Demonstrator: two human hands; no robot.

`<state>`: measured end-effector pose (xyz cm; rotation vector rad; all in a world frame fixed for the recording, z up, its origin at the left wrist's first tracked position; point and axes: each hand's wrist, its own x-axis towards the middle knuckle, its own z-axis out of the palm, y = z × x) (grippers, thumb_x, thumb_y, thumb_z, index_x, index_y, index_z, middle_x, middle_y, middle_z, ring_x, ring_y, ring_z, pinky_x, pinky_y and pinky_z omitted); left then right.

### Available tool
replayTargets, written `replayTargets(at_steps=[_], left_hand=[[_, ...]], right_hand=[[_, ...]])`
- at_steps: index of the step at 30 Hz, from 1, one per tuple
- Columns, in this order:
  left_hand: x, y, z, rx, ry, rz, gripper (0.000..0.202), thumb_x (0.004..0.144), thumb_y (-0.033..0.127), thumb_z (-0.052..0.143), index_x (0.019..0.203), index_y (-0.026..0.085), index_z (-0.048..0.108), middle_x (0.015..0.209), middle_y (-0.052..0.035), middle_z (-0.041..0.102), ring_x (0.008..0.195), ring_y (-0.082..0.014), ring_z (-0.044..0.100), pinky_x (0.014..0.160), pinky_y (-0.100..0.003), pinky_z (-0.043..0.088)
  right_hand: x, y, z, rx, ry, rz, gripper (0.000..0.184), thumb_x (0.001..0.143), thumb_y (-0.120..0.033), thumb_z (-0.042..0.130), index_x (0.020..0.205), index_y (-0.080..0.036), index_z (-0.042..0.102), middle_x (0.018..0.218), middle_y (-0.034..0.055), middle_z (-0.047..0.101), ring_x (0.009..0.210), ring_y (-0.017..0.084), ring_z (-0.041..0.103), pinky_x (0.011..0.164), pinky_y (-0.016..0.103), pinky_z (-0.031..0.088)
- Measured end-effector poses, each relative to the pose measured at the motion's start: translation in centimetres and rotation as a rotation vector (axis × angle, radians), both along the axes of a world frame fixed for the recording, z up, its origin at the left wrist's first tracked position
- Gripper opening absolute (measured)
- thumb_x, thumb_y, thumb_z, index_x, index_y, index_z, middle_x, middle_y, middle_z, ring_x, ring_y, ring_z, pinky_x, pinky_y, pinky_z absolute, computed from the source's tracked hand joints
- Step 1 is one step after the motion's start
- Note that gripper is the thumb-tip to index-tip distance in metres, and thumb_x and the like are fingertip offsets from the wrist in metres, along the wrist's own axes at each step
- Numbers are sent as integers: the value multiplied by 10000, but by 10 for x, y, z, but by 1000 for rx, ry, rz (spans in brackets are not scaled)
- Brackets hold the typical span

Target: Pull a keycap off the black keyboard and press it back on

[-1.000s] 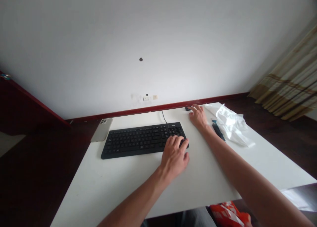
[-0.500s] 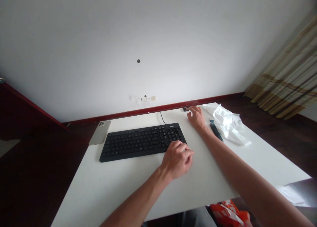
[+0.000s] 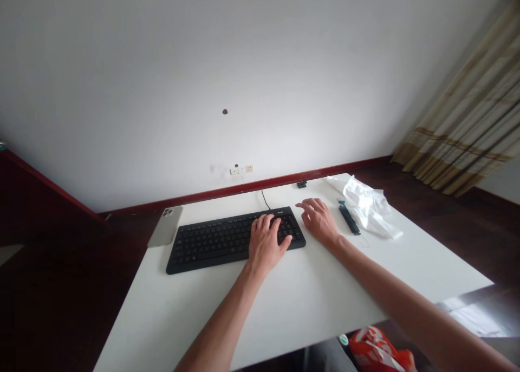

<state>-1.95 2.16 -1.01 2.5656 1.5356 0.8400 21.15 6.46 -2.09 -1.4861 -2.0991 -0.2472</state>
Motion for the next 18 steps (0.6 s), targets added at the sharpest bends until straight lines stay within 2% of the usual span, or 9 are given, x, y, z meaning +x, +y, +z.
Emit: replayTargets(at_steps=[4, 6, 9, 13, 16, 18], left_hand=[[1, -2, 1, 0, -17, 0, 442, 958, 433, 656, 1334, 202, 640, 1384, -127, 614, 1303, -324, 539, 1164, -553, 417], [2, -2, 2, -6, -18, -5, 416, 959, 419, 653, 1319, 209, 650, 1367, -116, 625, 1295, -325, 542, 1163, -553, 420], [3, -4, 1, -7, -11, -4, 433, 966, 419, 638, 1339, 199, 632, 1348, -110, 638, 1307, -336, 528, 1173, -563, 409], [4, -5, -2, 11, -14, 22, 559, 945, 478, 654, 1395, 156, 584, 1437, -158, 578, 1353, -365, 503, 1187, -577, 395], [3, -5, -2, 9, 0, 18, 623, 908, 526, 690, 1386, 140, 588, 1476, -178, 544, 1372, -385, 492, 1194, -586, 388], [4, -5, -2, 1, 4, 12, 628, 893, 541, 706, 1375, 154, 595, 1458, -166, 561, 1365, -383, 498, 1192, -590, 390]], right_hand=[[19, -44, 8, 9, 104, -71, 341, 977, -190, 462, 1196, -213, 722, 1126, 107, 705, 1019, 270, 618, 931, 430, 512], [38, -63, 11, 27, 193, -199, 312, 983, -257, 477, 1173, -224, 723, 1132, 104, 707, 1003, 273, 646, 878, 417, 525], [69, -83, 10, 3, 317, -430, 324, 968, -371, 497, 1159, -245, 727, 1139, 106, 709, 861, 258, 676, 754, 401, 521], [98, -88, -2, -87, 328, -561, 448, 917, -551, 526, 1149, -222, 722, 1118, 138, 726, 770, 271, 674, 706, 425, 495], [104, -83, -8, -213, 318, -618, 500, 892, -640, 516, 1090, -219, 699, 977, 127, 756, 775, 310, 683, 684, 432, 468], [102, -79, -7, -270, 307, -654, 552, 876, -650, 526, 1181, -206, 649, 907, 117, 763, 782, 334, 691, 670, 426, 451]])
